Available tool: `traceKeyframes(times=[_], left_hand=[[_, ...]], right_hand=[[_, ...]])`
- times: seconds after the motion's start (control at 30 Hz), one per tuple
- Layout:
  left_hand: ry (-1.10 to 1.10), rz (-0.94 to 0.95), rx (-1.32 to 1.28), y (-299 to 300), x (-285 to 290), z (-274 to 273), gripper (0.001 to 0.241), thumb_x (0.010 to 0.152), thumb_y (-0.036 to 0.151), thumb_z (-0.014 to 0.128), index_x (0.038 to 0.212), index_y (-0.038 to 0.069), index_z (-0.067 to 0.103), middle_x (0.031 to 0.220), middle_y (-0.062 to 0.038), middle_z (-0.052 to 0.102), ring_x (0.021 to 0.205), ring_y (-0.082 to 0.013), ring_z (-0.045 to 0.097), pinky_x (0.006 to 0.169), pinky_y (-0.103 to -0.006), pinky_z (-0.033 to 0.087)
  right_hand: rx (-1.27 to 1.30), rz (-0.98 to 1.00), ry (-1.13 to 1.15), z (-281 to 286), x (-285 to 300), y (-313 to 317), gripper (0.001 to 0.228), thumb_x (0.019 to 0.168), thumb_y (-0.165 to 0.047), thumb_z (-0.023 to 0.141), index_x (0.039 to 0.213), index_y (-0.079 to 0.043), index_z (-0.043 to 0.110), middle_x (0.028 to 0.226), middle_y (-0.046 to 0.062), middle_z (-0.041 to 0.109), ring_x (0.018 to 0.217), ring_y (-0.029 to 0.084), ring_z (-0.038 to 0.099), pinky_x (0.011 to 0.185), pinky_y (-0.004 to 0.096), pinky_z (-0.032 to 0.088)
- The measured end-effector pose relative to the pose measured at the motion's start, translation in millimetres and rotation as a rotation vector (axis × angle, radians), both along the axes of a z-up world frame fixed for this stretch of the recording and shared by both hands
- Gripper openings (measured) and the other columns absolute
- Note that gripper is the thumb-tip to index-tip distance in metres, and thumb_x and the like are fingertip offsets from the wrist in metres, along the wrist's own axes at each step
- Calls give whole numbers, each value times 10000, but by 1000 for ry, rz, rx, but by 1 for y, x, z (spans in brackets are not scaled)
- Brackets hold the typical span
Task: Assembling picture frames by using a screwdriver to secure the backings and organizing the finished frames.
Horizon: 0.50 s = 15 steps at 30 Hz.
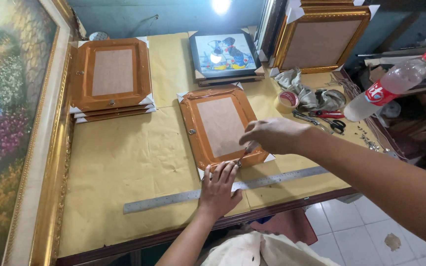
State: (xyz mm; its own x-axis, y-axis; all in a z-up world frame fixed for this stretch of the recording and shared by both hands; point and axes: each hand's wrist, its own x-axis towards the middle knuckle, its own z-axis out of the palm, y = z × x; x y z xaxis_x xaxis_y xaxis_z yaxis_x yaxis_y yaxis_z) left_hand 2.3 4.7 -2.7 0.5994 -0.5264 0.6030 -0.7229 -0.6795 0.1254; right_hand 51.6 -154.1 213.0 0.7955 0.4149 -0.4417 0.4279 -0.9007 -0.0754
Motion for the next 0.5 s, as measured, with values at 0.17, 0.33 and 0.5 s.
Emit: traceKeyframes(times=[0.17, 0.33, 0.5], left_hand=[[21, 15, 10, -2, 1, -1, 699, 558, 386, 566, 1207, 144, 479, 1168, -56, 468, 1123, -240, 417, 928, -512, 288], [29, 27, 34, -4, -1, -2, 717, 561, 409, 569, 1223, 153, 464, 1169, -56, 461, 1128, -238, 407, 932, -515, 287], [6, 35, 57, -3, -2, -2, 697, 583, 415, 548, 1223, 153, 466, 1200, -61, 452, 1144, -242, 399, 941, -517, 268]], right_hand=[[39, -9, -14, -42, 6, -10, 229, 795, -151, 454, 838, -197, 674, 815, 53, 667, 820, 298, 633, 765, 393, 503], [-145, -387, 127, -28, 18, 7, 355, 795, -384, 435, 654, -149, 662, 500, -27, 615, 662, 187, 657, 714, 355, 508], [-308, -305, 32, -19, 18, 8, 586, 672, -645, 534, 1148, -304, 544, 892, 95, 652, 902, 282, 624, 746, 448, 489]])
